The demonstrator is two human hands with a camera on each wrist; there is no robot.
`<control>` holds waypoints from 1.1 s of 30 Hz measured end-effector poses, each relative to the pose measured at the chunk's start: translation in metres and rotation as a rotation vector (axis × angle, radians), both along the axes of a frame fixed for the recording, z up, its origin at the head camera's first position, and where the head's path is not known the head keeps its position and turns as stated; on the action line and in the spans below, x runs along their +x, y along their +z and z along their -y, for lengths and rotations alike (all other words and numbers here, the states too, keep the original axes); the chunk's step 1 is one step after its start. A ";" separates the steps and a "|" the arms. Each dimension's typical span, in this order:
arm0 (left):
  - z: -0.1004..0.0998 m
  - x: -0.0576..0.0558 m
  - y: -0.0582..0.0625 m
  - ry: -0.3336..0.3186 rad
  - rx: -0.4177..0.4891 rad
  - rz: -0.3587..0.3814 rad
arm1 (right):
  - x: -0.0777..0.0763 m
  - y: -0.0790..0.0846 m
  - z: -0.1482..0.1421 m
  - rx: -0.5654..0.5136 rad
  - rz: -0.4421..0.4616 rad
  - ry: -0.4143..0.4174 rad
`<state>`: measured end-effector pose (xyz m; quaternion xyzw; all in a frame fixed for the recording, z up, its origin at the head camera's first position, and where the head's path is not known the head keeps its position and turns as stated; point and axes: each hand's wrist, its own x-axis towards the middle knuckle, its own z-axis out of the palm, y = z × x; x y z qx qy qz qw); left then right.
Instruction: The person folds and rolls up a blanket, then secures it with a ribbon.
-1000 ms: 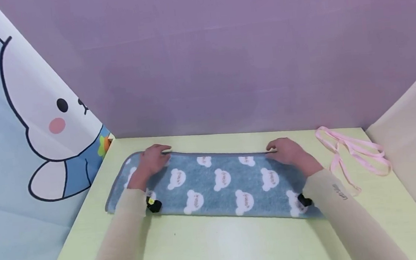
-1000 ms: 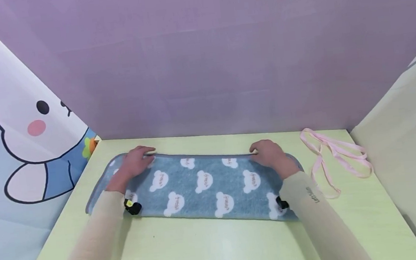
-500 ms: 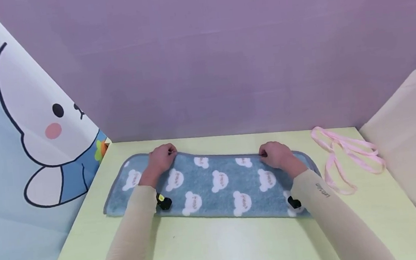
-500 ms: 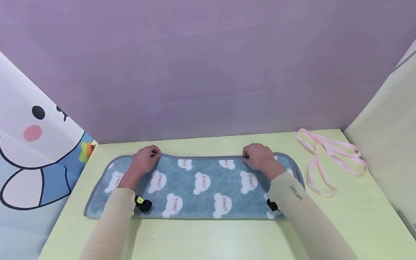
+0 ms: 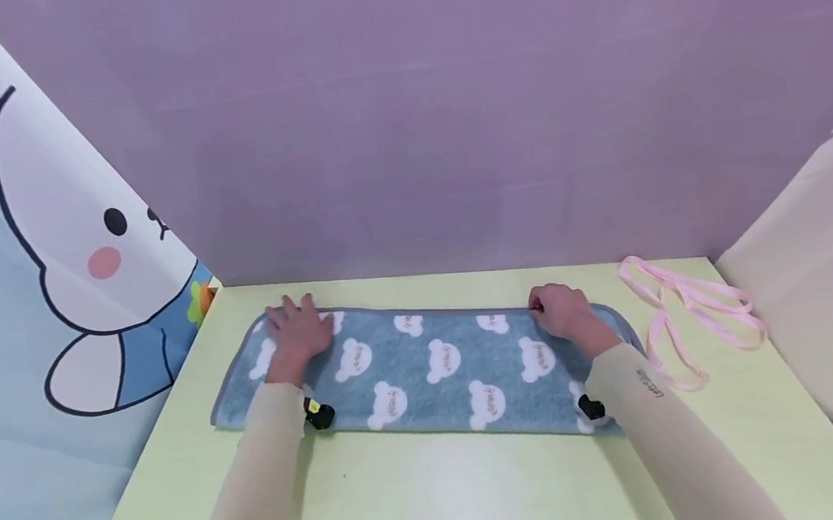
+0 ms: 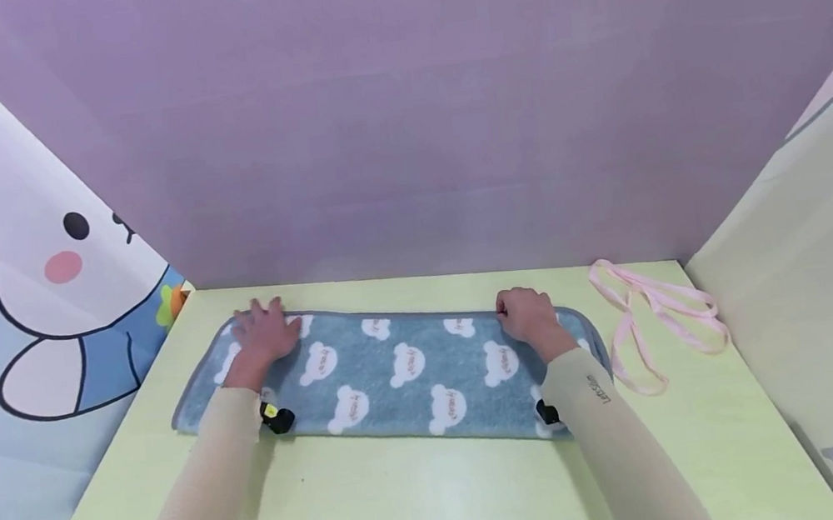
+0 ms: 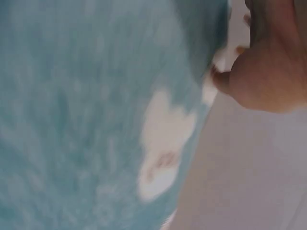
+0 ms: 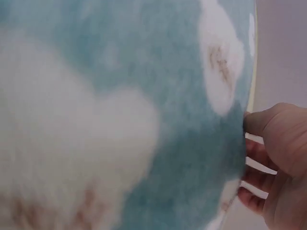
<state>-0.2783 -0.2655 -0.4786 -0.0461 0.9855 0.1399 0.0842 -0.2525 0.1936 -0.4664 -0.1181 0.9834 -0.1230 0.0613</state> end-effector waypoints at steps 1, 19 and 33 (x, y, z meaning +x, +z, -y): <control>0.007 0.004 0.001 0.034 0.000 0.029 | 0.001 -0.001 -0.002 0.019 -0.005 0.000; 0.026 0.061 0.014 0.063 0.068 0.045 | 0.019 0.001 -0.074 0.068 -0.070 0.050; 0.029 0.082 0.008 -0.055 0.070 0.106 | 0.067 0.005 -0.079 0.097 0.078 0.034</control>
